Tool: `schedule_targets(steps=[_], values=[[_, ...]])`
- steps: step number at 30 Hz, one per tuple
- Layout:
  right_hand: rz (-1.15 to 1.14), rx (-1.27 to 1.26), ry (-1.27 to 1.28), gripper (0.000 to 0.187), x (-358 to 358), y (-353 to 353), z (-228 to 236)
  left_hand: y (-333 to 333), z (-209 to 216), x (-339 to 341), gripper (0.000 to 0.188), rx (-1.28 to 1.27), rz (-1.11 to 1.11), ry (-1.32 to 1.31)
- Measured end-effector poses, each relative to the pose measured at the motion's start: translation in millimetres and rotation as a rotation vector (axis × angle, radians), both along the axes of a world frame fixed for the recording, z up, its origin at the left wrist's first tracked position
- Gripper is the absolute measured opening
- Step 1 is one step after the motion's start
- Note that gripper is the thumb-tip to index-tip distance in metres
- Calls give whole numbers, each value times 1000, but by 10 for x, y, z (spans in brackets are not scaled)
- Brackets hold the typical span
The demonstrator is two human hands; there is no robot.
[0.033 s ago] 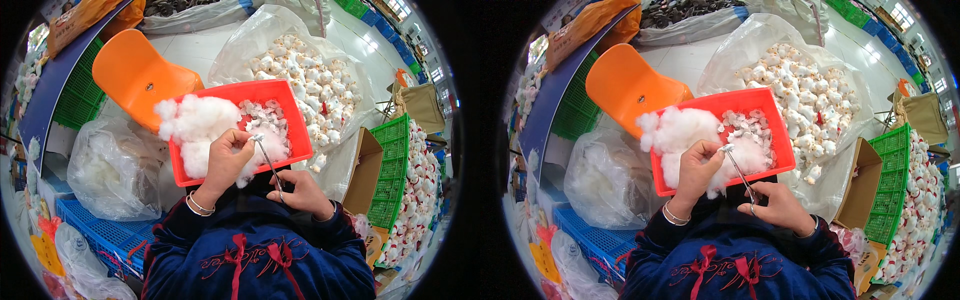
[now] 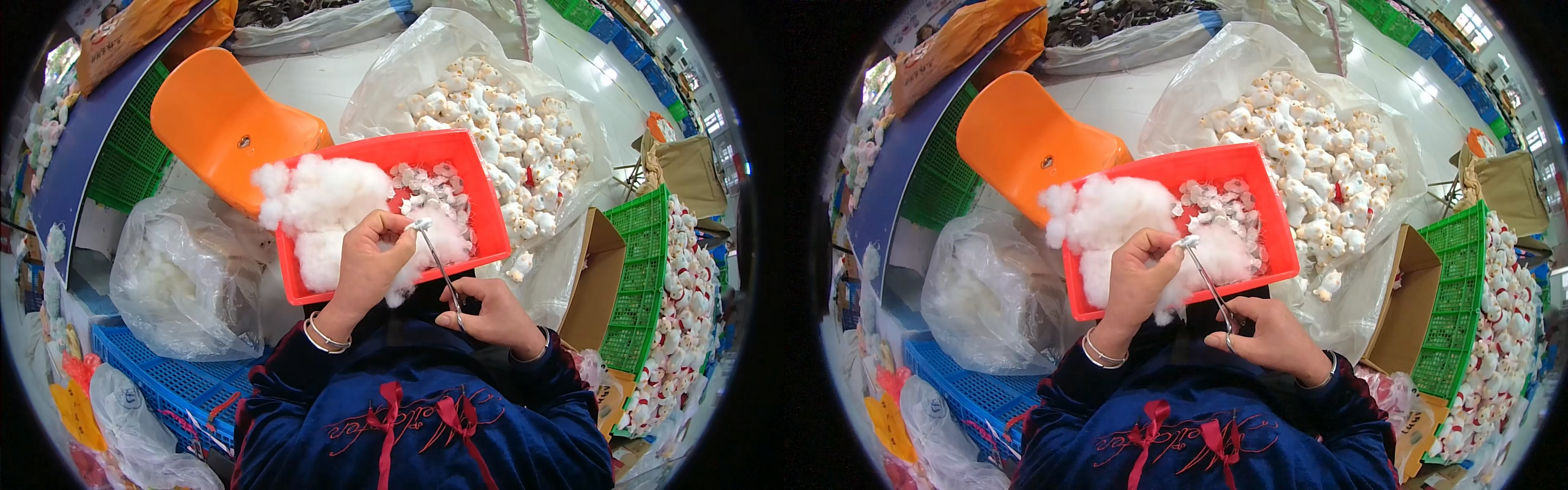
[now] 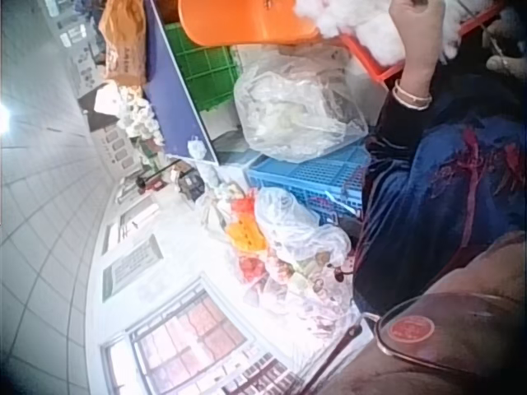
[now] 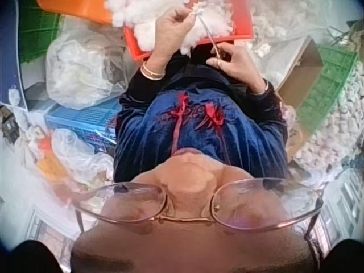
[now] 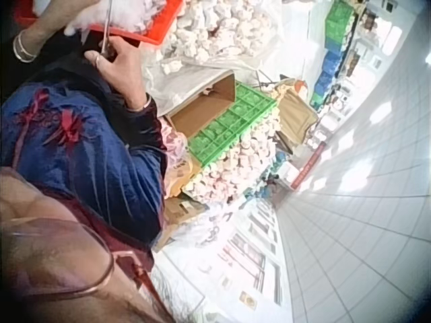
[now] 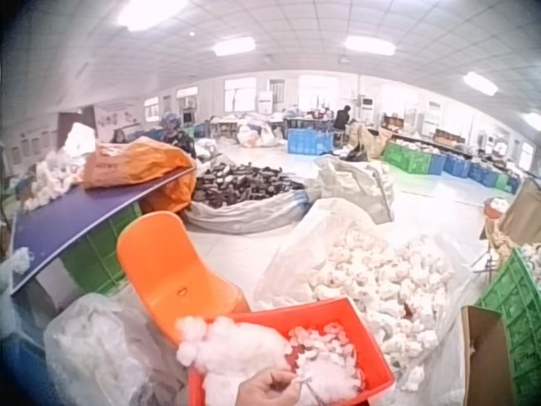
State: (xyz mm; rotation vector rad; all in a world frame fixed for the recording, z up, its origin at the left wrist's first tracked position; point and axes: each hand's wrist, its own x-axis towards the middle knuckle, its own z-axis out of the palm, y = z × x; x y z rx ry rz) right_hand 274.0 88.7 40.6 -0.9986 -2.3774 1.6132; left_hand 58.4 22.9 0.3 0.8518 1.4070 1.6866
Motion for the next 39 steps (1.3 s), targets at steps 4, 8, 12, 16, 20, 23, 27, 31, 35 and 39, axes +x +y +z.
schedule_targets(steps=[4, 8, 12, 16, 20, 23, 27, 31, 35, 39], values=[[-14, -28, -12, 36, 17, 1, -13, 1, 16, 11, 7, 6, -2, 24], [-15, -73, -42, 34, 39, 13, -13, -5, 53, 24, 8, -6, 22, 129], [-24, -63, -7, 33, 36, 13, -20, -5, 49, 91, 11, -11, -72, 215], [-62, -36, 49, 32, 13, 17, 10, -14, -33, 111, 13, 12, -253, 285], [-26, 36, 38, 32, 71, 70, 3, -30, 60, -43, 19, -130, -295, -15], [-10, 59, 29, 33, 100, 74, -27, -13, 111, -34, 26, -99, -273, -76], [12, 62, 24, 36, 99, 66, -7, -3, 23, -72, 24, -76, -250, -171], [13, 56, -4, 38, 99, 73, 17, 10, 13, -68, 17, -75, -217, -28], [56, 141, 28, 38, 115, 94, 22, 2, 47, -79, 14, -94, -184, -13], [35, 136, 32, 35, 107, 94, 47, 0, 103, -96, 13, -104, -200, 73]])
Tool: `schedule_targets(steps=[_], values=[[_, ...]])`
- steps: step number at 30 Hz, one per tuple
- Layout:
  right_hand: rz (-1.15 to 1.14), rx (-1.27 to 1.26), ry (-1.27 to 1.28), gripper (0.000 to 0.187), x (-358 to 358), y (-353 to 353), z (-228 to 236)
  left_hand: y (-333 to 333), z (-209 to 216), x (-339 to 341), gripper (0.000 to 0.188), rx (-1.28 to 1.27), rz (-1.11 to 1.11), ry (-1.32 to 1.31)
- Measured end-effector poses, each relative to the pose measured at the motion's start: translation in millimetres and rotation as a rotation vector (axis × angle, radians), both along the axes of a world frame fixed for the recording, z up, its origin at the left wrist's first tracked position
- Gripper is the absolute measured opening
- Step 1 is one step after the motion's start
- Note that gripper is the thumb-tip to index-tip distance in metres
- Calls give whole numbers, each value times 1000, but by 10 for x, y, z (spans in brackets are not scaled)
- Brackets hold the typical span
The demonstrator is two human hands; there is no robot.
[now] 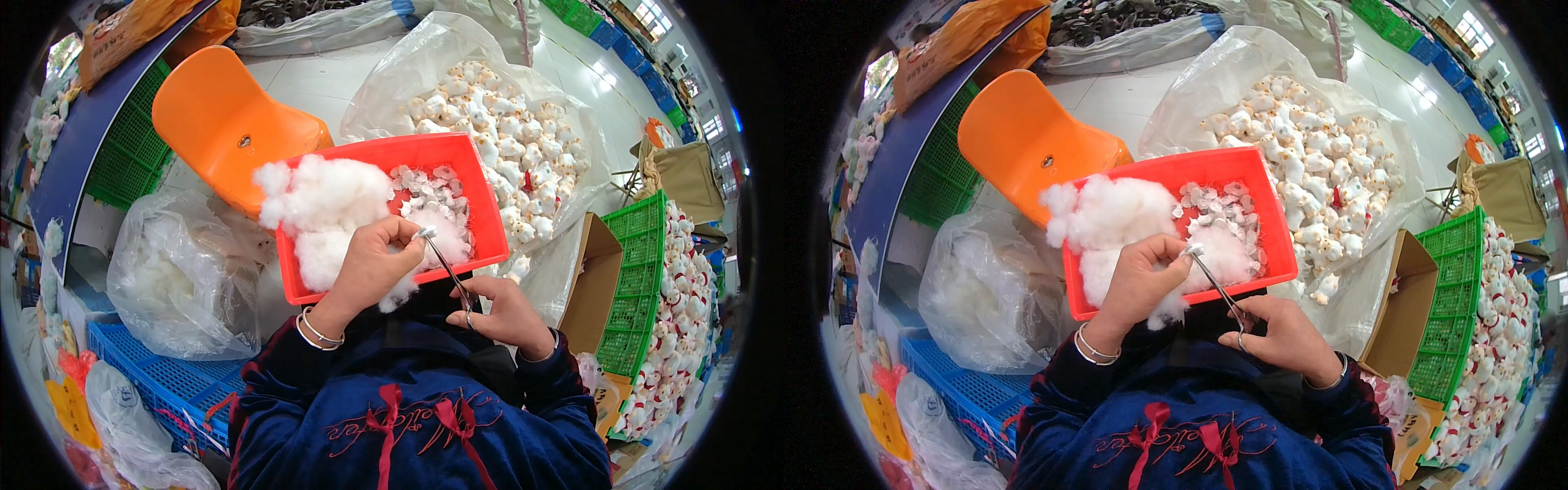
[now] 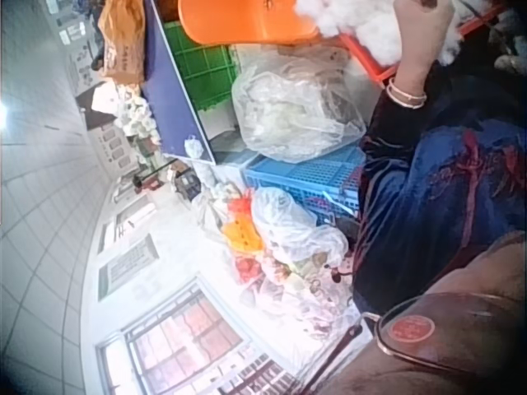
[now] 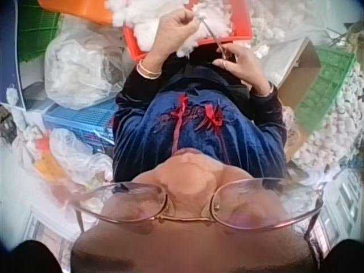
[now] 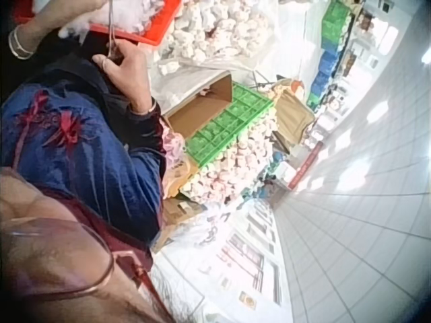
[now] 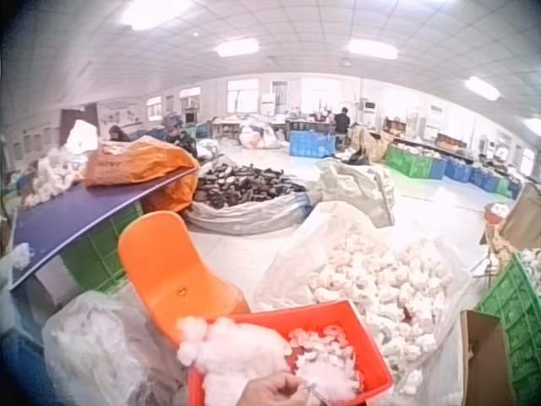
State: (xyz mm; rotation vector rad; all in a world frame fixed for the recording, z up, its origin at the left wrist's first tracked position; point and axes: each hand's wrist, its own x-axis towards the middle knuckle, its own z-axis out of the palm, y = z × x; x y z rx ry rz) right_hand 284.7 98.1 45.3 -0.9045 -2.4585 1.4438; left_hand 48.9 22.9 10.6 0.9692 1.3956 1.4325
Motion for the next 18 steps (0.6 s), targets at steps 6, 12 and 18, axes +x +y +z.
schedule_targets(steps=[6, 12, 18], values=[[-9, -59, -64, 33, -8, 2, 50, -6, 16, -8, 12, 7, -16, 33], [1, -9, -35, 34, 12, 5, 50, -1, 59, -18, 12, 10, -20, 66], [-16, -66, -94, 33, 10, -5, 80, -23, 135, 29, 12, 4, -6, 130]])
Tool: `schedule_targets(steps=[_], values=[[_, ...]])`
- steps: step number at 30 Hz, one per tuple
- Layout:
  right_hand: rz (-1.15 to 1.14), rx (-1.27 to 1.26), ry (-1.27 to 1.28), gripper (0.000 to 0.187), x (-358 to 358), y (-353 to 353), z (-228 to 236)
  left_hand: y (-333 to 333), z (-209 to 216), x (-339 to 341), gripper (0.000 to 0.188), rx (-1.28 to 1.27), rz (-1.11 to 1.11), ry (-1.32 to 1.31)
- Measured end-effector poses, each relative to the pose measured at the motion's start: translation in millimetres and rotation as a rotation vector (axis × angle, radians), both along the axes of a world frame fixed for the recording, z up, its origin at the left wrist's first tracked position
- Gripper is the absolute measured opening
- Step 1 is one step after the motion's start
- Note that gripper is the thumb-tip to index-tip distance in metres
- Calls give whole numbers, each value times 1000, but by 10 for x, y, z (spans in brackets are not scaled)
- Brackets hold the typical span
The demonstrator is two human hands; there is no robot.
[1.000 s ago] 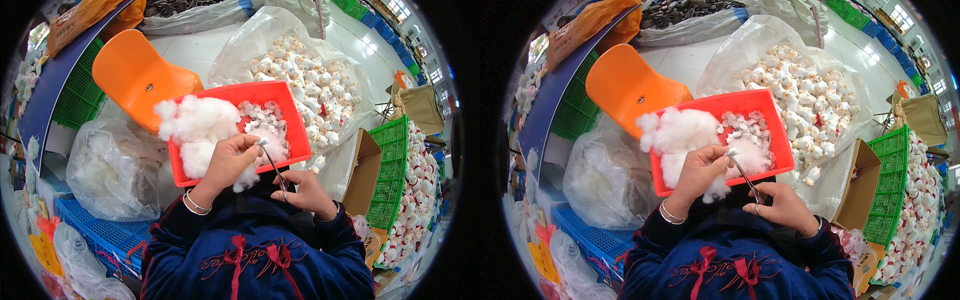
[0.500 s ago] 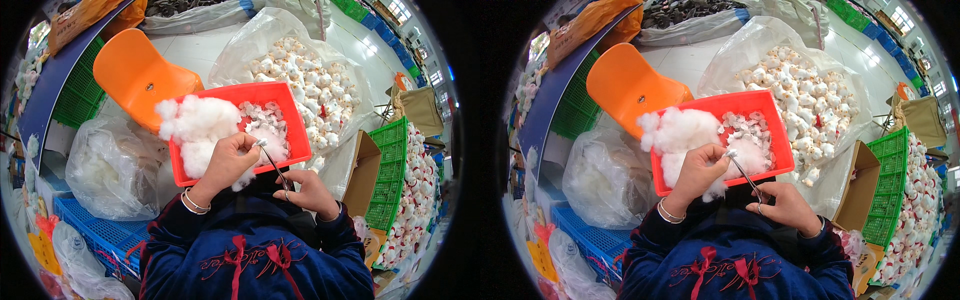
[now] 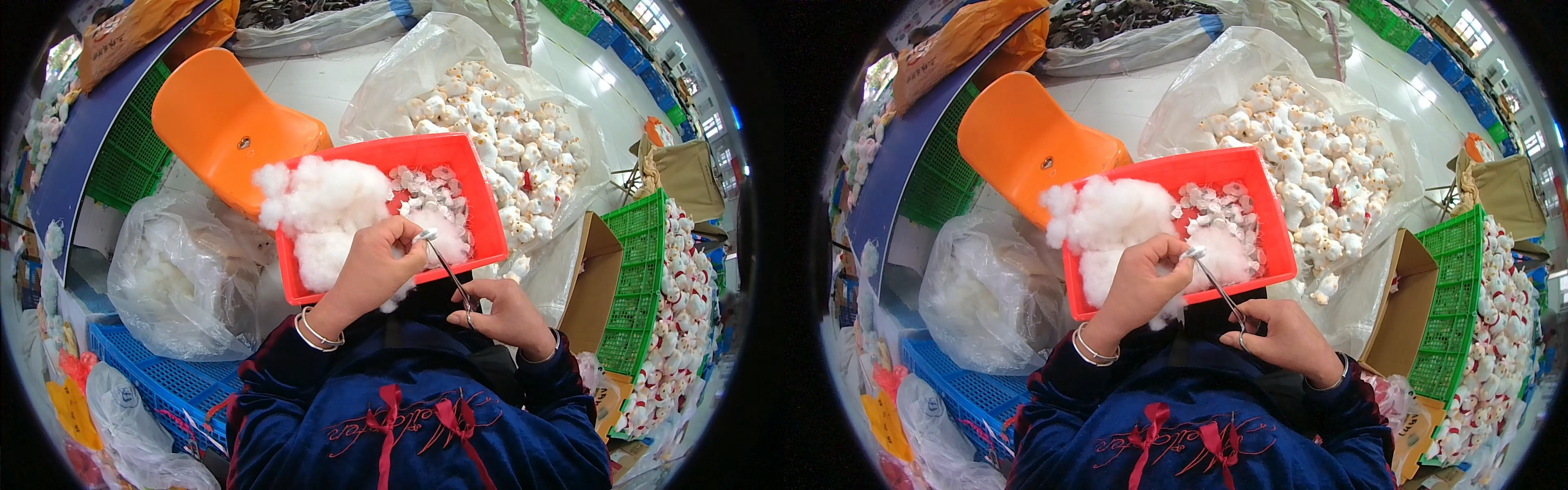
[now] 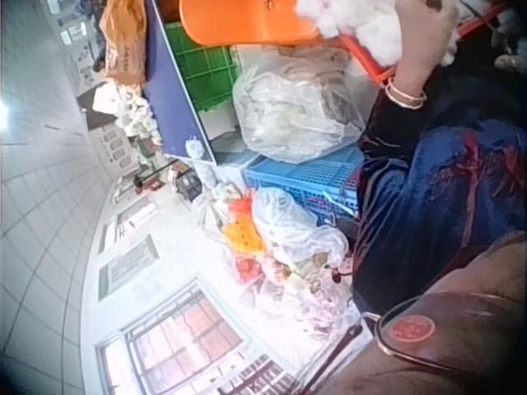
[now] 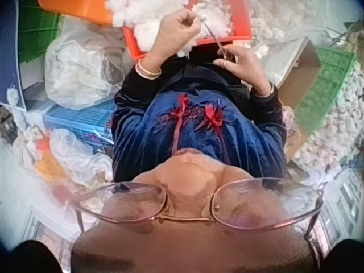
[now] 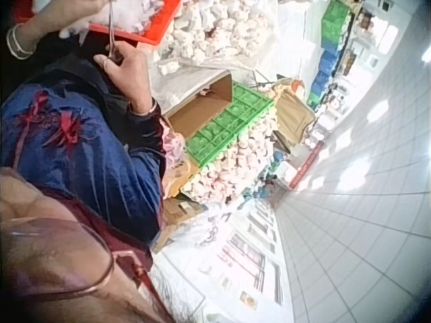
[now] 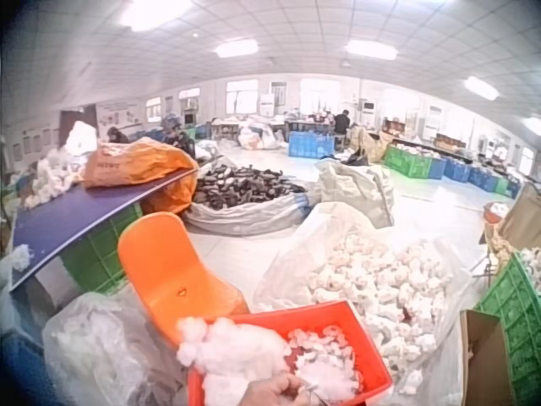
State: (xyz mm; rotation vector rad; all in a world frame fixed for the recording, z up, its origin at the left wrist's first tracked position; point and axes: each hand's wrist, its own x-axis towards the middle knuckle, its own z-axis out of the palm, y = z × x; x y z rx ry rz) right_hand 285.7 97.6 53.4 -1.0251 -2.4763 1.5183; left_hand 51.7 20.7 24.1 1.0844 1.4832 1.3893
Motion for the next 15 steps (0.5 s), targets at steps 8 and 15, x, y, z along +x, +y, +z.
schedule_targets(steps=[8, 15], values=[[1, -57, 84, 30, 1, -11, -101, 13, 49, -80, 12, -9, -87, 75], [51, 189, 28, 33, -3, 94, -12, 24, 99, -165, 10, -81, -203, 69]])
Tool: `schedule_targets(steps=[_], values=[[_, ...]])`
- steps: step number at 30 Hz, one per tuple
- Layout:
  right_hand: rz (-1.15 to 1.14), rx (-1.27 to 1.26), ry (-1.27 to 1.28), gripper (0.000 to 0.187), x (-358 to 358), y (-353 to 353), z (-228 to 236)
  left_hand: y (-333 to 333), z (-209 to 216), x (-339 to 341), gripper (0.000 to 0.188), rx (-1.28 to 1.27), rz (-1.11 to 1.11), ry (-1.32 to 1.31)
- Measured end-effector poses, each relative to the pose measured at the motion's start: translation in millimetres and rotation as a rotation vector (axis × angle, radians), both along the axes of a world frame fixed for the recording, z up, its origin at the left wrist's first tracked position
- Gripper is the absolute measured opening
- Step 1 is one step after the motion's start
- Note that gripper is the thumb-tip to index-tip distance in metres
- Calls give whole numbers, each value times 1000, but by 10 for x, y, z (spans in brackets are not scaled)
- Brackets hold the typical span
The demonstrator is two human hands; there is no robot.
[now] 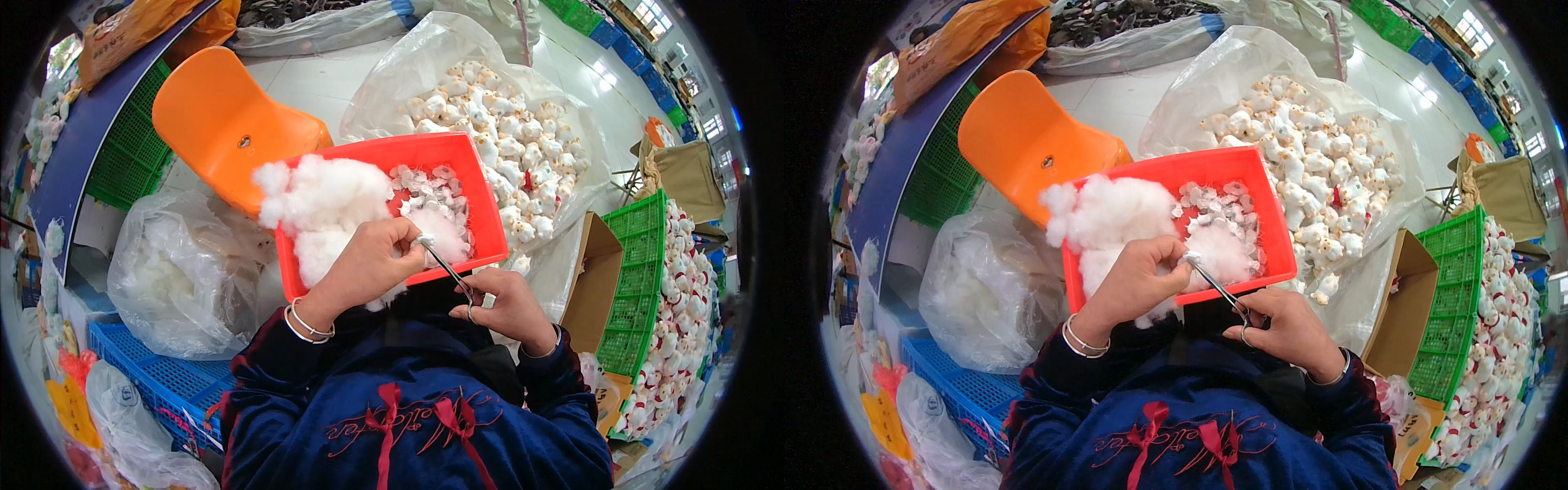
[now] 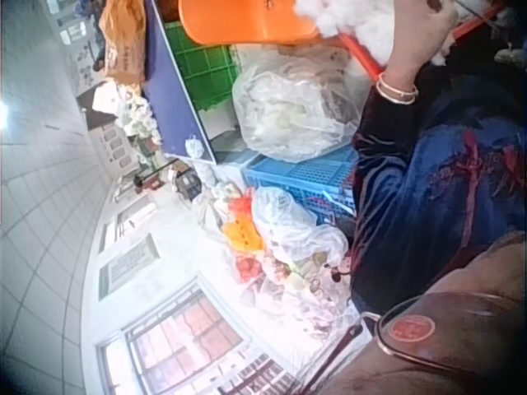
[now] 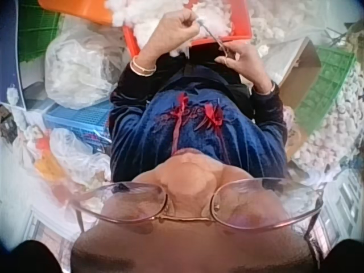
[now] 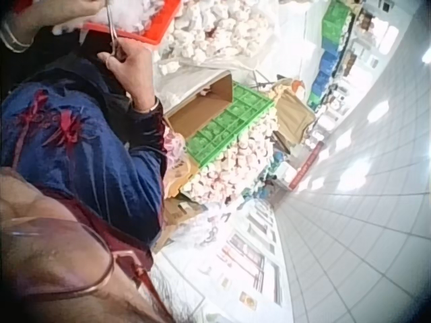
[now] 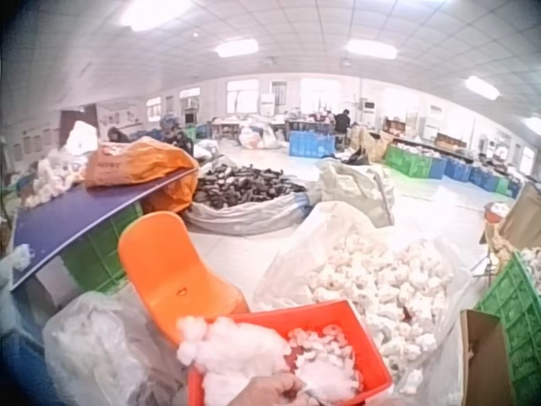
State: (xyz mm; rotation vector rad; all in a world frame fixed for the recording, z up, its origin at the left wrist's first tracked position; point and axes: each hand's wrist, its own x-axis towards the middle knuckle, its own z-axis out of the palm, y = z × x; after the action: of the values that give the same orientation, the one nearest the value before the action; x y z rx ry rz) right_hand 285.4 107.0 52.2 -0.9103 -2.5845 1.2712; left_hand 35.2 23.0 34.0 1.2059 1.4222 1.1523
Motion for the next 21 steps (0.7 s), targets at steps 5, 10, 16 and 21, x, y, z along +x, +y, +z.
schedule_targets(steps=[5, 10, 16, 21], values=[[0, -97, 66, 35, 55, -11, -93, -42, -99, -54, 9, 4, 26, 17], [13, -95, 88, 35, 50, 4, -80, -57, -24, -19, 9, -14, 50, 95], [58, 6, 89, 36, 28, 42, -62, -36, -74, -35, 9, -10, 25, 32], [22, -122, 97, 36, 26, 17, -91, -26, -12, -84, 9, 12, -54, 15]])
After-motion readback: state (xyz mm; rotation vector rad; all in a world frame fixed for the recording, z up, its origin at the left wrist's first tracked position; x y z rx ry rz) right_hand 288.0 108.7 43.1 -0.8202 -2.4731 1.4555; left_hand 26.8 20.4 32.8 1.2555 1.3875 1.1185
